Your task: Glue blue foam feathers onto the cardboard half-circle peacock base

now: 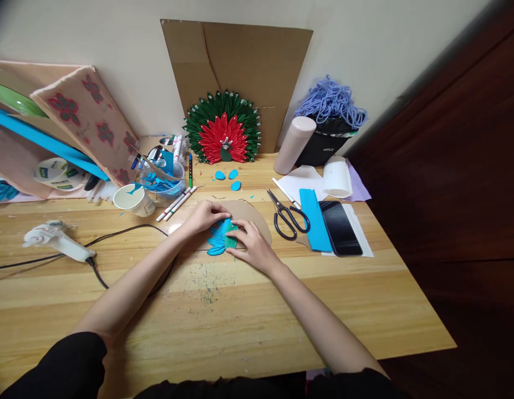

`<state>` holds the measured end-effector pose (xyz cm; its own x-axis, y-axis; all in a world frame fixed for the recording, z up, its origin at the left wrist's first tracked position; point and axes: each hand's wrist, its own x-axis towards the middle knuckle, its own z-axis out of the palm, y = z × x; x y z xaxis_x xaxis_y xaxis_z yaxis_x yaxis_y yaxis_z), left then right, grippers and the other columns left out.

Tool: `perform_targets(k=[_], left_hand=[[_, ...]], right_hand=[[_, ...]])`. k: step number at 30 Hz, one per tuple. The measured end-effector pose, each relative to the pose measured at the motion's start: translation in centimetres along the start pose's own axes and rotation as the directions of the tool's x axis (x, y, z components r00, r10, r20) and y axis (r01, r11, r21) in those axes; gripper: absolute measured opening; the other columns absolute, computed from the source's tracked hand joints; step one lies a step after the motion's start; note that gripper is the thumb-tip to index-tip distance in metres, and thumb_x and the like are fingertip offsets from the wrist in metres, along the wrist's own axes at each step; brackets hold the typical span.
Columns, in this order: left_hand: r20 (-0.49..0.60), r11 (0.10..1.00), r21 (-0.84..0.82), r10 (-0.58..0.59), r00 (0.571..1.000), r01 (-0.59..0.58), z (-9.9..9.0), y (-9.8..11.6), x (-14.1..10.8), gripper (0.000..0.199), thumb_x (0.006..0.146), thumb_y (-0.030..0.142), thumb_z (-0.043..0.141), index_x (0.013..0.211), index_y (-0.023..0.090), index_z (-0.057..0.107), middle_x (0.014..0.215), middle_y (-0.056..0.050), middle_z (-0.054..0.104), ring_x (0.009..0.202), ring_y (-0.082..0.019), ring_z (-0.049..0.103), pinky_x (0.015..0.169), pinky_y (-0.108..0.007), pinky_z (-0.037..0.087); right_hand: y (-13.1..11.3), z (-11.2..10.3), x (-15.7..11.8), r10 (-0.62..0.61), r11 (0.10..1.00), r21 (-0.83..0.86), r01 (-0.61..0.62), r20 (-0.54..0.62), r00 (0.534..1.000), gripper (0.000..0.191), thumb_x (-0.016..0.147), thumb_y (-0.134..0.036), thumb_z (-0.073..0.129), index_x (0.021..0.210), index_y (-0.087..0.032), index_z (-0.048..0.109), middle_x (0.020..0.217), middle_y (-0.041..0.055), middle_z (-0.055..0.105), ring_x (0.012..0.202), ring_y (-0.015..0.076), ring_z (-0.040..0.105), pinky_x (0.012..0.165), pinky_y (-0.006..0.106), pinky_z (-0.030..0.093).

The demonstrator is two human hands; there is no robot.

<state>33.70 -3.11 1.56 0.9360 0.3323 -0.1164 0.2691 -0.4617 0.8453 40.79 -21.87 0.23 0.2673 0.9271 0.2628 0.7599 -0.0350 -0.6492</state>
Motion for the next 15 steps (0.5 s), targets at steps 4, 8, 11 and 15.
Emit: perform_targets(k=[4,8,11,15], left_hand=[[-0.035,0.999,-0.002,0.050,0.998,-0.050,0.23,-0.25,-0.04,0.018,0.075,0.027,0.061,0.079,0.013,0.072,0.076,-0.007,0.072,0.062,-0.015,0.061,0.055,-0.022,0.044],[-0.016,0.997,0.010,0.080,0.997,-0.080,0.24,-0.60,0.00,0.019,0.075,0.028,0.060,0.080,0.014,0.072,0.076,-0.006,0.072,0.066,-0.015,0.062,0.059,-0.022,0.044],[-0.015,0.995,0.033,0.097,0.995,-0.097,0.23,-0.68,-0.01,0.020,0.075,0.030,0.060,0.080,0.014,0.072,0.076,-0.006,0.071,0.066,-0.015,0.061,0.058,-0.022,0.043],[-0.034,0.994,0.070,0.091,0.995,-0.088,0.28,-0.58,0.01,0.020,0.074,0.032,0.062,0.078,0.015,0.072,0.075,-0.005,0.070,0.066,-0.015,0.060,0.058,-0.023,0.042]], right_hand=[[0.05,0.04,-0.02,-0.002,1.000,-0.008,0.002,0.000,1.000,0.032,0.075,-0.031,0.064,0.107,-0.025,0.059,0.122,0.0082,0.048,0.112,0.0240,0.046,0.095,0.043,0.042],[0.03,-0.01,-0.01,-0.005,1.000,-0.009,0.005,0.007,1.000,0.032,0.076,-0.032,0.064,0.107,-0.025,0.059,0.122,0.0084,0.048,0.112,0.0238,0.046,0.096,0.043,0.041],[-0.01,-0.05,0.00,-0.005,1.000,-0.009,0.005,0.005,1.000,0.032,0.075,-0.032,0.064,0.107,-0.025,0.059,0.122,0.0084,0.049,0.112,0.0242,0.046,0.095,0.043,0.042],[-0.05,-0.03,0.03,-0.002,1.000,-0.006,0.002,0.004,1.000,0.032,0.075,-0.031,0.064,0.107,-0.026,0.059,0.121,0.0086,0.049,0.112,0.0248,0.046,0.095,0.045,0.042]])
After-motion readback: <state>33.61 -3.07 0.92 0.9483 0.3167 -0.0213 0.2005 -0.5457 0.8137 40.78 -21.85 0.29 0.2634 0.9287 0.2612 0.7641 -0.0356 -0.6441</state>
